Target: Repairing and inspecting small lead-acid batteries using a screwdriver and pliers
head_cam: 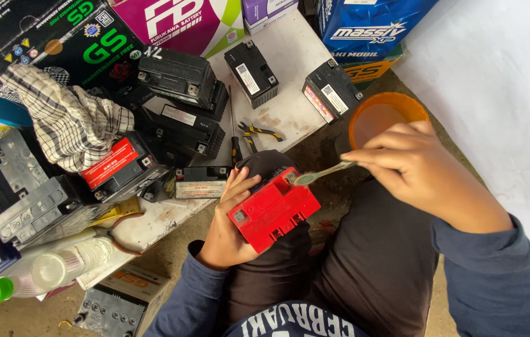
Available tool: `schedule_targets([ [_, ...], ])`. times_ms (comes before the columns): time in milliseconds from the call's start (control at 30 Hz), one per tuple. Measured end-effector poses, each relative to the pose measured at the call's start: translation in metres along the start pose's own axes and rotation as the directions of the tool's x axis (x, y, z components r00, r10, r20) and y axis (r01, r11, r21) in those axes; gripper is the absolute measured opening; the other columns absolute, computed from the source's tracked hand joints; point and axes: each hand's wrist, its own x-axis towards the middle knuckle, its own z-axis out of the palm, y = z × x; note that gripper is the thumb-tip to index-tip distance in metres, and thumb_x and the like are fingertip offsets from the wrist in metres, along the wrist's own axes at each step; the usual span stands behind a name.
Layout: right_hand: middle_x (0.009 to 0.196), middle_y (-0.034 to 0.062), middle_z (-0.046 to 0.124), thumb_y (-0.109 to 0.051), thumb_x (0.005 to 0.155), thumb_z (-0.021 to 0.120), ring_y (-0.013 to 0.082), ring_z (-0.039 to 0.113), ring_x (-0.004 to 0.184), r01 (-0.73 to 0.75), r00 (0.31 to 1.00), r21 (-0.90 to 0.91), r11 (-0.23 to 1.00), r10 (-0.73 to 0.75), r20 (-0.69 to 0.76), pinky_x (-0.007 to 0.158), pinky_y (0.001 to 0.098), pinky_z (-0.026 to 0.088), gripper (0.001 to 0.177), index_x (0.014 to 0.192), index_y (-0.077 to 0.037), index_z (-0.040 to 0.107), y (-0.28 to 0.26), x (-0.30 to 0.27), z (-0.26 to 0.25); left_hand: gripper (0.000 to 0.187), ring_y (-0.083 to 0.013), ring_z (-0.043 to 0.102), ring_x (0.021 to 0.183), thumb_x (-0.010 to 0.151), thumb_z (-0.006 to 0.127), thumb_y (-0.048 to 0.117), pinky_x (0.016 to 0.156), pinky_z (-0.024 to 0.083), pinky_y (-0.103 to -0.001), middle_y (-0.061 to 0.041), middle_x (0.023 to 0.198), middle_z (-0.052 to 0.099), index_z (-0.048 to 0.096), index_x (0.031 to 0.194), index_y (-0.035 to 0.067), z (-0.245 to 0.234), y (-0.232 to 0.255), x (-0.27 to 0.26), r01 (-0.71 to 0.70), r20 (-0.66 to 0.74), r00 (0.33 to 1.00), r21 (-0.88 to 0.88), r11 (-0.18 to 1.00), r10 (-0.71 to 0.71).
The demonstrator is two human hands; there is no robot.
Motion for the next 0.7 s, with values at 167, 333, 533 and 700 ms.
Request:
schedule_targets([
  [167, 0.104, -0.0105, 0.073, -0.015, 0.1, 0.062, 0.0171, 0.062, 0.099, -0.062, 0.997, -0.109, 0.992, 0.057, -0.045, 0.092, 0.0379, 0.032, 0.032, 0.123, -0.032, 0.076, 0.02, -0.014, 0.009, 0.074, -0.0512, 0.036, 0.151, 0.088, 0.078, 0.04, 0.13, 0.018, -0.071, -0.029, 0.151, 0.045, 0.033, 0.141, 0.013, 0.001, -0.002, -0.002, 0.028, -0.016, 0.999, -0.021, 0.999, -0.029],
  [333, 0.102, -0.008, 0.074, -0.015, 0.102, 0.064, 0.0173, 0.063, 0.098, -0.094, 0.989, 0.036, 0.995, 0.097, -0.111, 0.092, 0.036, 0.033, 0.026, 0.123, -0.024, 0.076, 0.007, -0.005, 0.002, 0.074, -0.0517, 0.037, 0.151, 0.088, 0.078, 0.041, 0.13, 0.019, -0.07, -0.03, 0.151, 0.045, 0.034, 0.141, 0.012, 0.003, -0.003, -0.001, 0.022, -0.013, 1.0, -0.015, 1.0, -0.023],
  [533, 0.1, -0.0068, 0.071, -0.01, 0.1, 0.06, 0.0155, 0.057, 0.093, -0.004, 0.999, 0.052, 0.999, 0.006, -0.038, 0.093, 0.0374, 0.031, 0.034, 0.124, -0.027, 0.076, 0.002, 0.006, 0.005, 0.073, -0.0501, 0.035, 0.152, 0.089, 0.077, 0.04, 0.129, 0.021, -0.071, -0.029, 0.15, 0.046, 0.033, 0.142, 0.014, 0.002, -0.003, -0.003, 0.028, -0.019, 0.999, -0.004, 1.0, -0.028],
  [700, 0.098, -0.0108, 0.069, -0.014, 0.101, 0.059, 0.0132, 0.059, 0.092, 0.006, 1.0, -0.006, 1.0, -0.006, -0.029, 0.093, 0.0364, 0.032, 0.032, 0.122, -0.03, 0.077, 0.006, 0.003, -0.006, 0.074, -0.0517, 0.036, 0.151, 0.087, 0.079, 0.038, 0.129, 0.021, -0.071, -0.029, 0.151, 0.046, 0.035, 0.141, 0.012, 0.003, -0.004, -0.002, 0.01, -0.002, 1.0, 0.013, 1.0, -0.01],
])
